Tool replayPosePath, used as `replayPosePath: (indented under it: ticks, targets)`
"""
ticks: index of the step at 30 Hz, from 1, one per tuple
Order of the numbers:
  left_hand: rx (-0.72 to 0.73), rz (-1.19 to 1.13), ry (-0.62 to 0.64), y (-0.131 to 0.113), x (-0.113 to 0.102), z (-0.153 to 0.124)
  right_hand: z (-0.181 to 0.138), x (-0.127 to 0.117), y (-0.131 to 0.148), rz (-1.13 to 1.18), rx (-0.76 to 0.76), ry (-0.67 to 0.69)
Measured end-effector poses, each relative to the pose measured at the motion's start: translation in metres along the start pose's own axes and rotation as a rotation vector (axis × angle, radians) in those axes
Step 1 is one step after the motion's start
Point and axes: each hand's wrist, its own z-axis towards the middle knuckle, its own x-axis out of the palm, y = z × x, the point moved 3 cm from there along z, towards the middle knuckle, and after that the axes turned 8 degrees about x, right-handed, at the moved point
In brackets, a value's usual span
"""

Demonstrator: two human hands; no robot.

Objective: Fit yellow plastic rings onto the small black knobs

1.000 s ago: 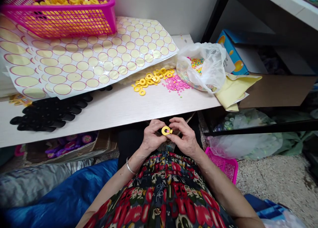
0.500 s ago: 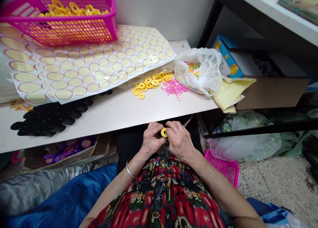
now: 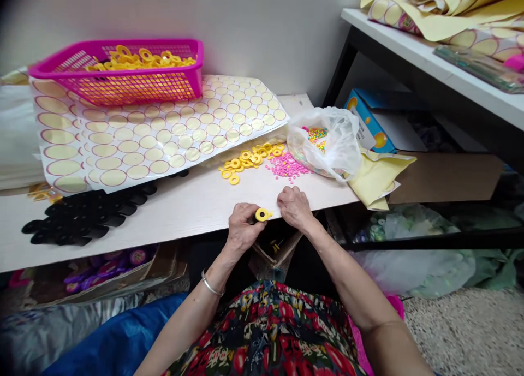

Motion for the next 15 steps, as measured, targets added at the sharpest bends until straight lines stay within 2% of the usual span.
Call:
replayPosePath:
  ticks: [5, 9, 12, 15]
  targets:
    - [-0.057, 0.000, 0.026, 0.013, 0.009, 0.012, 0.009, 0.000, -0.006, 0.073, 0.093, 0.065]
    - [-0.056, 0.001, 0.032, 0.014, 0.012, 0.013, 0.015, 0.000, -0.005, -0.039, 0.031, 0.127]
    - [-0.046, -0.007, 0.032, 0.012, 0.011, 0.012, 0.015, -0.001, -0.002, -0.070, -0.005, 0.106]
    - [-0.040, -0.011, 0.033, 0.011, 0.011, 0.012, 0.015, -0.002, -0.003, 0.021, 0.057, 0.073]
